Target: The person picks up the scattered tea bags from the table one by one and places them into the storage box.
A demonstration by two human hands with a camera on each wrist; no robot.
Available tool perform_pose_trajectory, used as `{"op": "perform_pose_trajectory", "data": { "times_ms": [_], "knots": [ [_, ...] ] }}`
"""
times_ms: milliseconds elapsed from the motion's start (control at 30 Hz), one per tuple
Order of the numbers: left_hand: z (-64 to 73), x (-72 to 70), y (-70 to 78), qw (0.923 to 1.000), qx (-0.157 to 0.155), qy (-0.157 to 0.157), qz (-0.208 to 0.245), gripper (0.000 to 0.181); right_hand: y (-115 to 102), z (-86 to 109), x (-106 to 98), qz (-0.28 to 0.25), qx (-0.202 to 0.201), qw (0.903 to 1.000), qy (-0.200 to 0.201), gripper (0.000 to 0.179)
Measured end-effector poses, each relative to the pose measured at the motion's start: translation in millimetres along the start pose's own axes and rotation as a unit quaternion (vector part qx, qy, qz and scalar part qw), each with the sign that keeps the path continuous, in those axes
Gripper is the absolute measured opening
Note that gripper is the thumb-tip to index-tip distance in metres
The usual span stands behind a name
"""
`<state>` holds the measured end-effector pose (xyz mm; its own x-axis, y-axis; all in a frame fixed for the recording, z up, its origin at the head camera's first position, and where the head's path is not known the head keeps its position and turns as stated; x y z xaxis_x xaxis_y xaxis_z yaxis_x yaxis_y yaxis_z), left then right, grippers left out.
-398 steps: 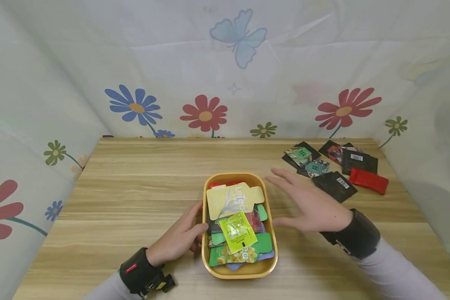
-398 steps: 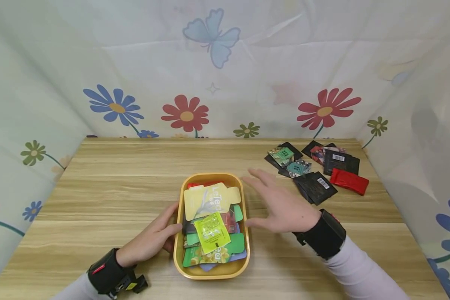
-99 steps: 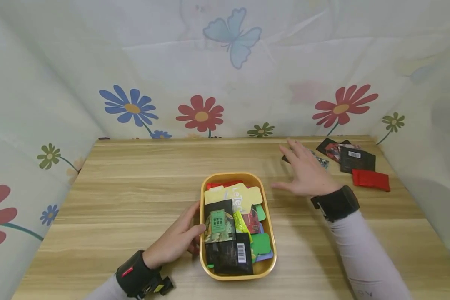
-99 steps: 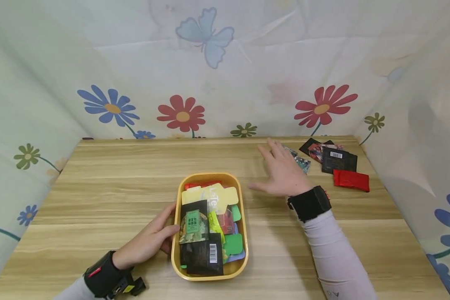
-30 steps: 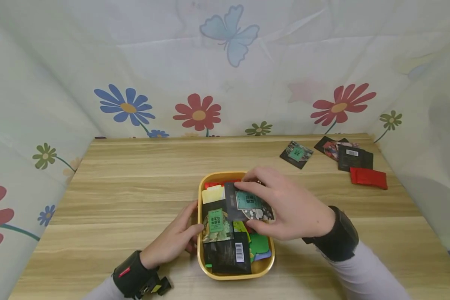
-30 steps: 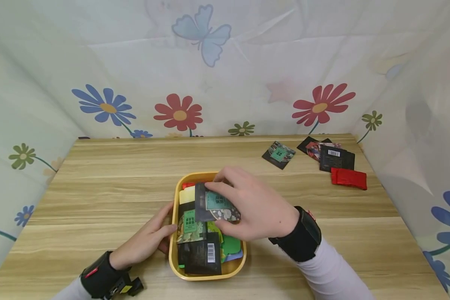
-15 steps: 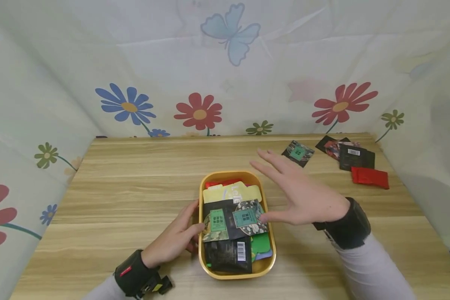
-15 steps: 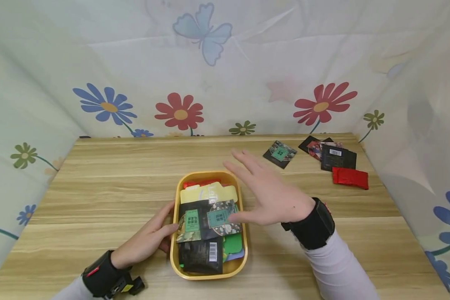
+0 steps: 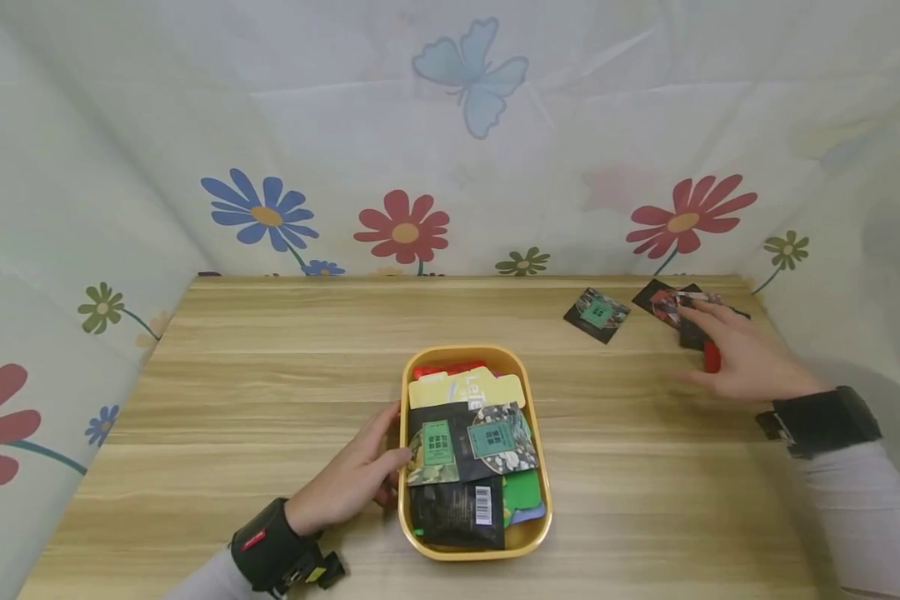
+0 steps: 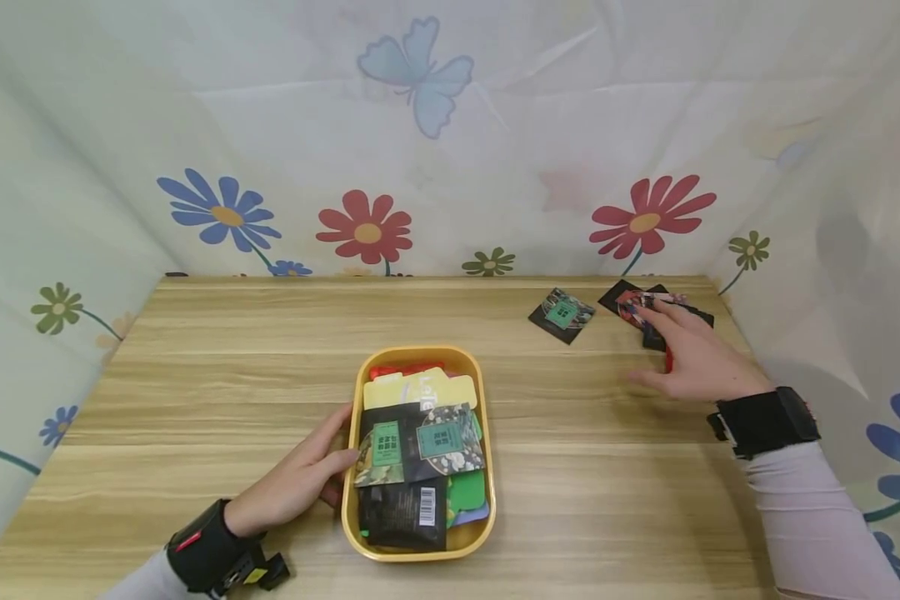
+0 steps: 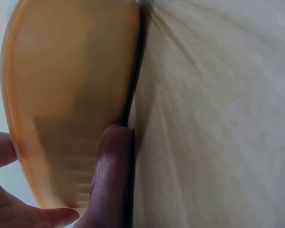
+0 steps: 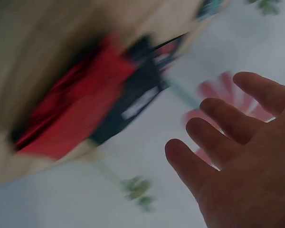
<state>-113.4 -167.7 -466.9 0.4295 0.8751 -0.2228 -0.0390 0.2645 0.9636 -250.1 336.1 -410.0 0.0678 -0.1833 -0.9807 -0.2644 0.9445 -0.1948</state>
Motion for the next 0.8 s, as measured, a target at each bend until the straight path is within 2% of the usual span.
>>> {"op": "perform_pose_trajectory", "data": {
  "times_ms": [133,200,300,367,467,633,800],
  "knots": [
    [0.8,-0.1,-0.5,1.0,-0.005,0.004,-0.003,0.069,52,5.6,10,0.004,0.022,0.9998,-0.002,0.105],
    [1.1,0.2,-1.1,1.0,-0.005,0.004,-0.002,0.069,69,9.8,14,0.003,0.033,0.9994,-0.012,0.106],
    [1.0,1.1,-2.0,1.0,-0.002,0.001,0.003,0.068,84,15.9,17,0.008,0.069,0.9962,-0.052,0.111],
    [0.5,1.7,-2.4,1.0,0.001,-0.001,0.005,0.068,89,19.5,19,0.013,0.09,0.993,-0.075,0.113],
    [-0.1,2.0,-2.0,1.0,0.003,-0.001,0.002,0.068,91,23.2,19,0.024,0.1,0.9908,-0.088,0.103],
    [0.2,1.8,0.1,1.0,0.0,0.0,0.001,0.069,85,29.1,20,0.046,0.087,0.9938,-0.052,0.073],
    [0.9,1.6,0.5,1.0,0.0,0.0,0.0,0.068,69,34.9,22,0.055,0.097,0.9931,-0.038,0.066]
  ]
}}
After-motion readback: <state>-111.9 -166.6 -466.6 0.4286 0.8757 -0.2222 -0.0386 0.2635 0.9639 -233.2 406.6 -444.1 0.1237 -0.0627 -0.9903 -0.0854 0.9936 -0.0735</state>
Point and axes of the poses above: each hand's wrist, its own z-axis away from the middle knuckle, its own x-axis out of the palm, y = z × x, the point moved 2 cm from there along -z, towards the middle knuckle, and after that the axes turned 8 degrees about x, right-handed, at the moved point
